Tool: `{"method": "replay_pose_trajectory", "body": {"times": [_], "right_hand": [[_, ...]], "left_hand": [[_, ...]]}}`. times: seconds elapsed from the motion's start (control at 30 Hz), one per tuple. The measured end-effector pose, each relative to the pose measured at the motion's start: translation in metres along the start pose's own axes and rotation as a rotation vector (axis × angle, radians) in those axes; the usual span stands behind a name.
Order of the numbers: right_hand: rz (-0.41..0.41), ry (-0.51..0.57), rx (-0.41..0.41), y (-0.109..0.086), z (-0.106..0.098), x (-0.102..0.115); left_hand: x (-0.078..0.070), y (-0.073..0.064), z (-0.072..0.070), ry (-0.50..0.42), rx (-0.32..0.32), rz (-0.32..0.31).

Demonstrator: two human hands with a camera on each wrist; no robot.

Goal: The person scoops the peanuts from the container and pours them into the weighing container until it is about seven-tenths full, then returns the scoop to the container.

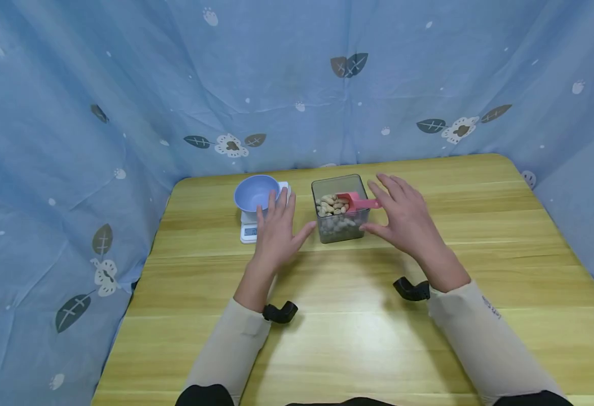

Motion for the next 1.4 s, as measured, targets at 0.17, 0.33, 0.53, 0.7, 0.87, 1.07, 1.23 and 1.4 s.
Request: {"method": "replay_pose_trajectory", "body": {"times": [0.17,0.33,0.53,0.7,0.87,1.07,1.23,1.4], "right_hand": [[-0.221,-0.071,-0.088,0.013,-0.008,0.013],[-0.269,-0.133,-0.064,0.024,-0.014,0.020],[-0.296,-0.218,-0.005,0.030,-0.017,0.021],[-0.270,-0.291,0.093,0.040,-0.022,0.021],[-0.224,-0.365,0.166,0.051,-0.020,0.022],[-0.161,-0.335,0.240,0.066,-0.009,0.023],[-0.095,-0.245,0.311,0.076,-0.001,0.024],[-0.132,-0.137,0.358,0.082,0.011,0.022]], "left_hand": [[-0.010,0.005,0.002,-0.067,0.002,0.046],[-0.020,0.007,0.005,-0.125,-0.024,0.081],[-0.026,0.010,0.009,-0.155,-0.043,0.102],[-0.029,0.012,0.009,-0.189,-0.043,0.112],[-0.030,0.014,0.008,-0.233,-0.039,0.093],[-0.030,0.015,0.007,-0.261,-0.021,0.075],[-0.030,0.015,0.006,-0.293,-0.031,0.056],[-0.028,0.016,0.007,-0.312,-0.034,0.066]]}}
Point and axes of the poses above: each hand's wrist, its own y-axis towards the middle knuckle, its own z-axis out of the palm, x = y × z, the point moved 1 cm from there along y, towards the middle knuckle, and after that the axes turned 3 degrees about x, right-handed, at the moved point
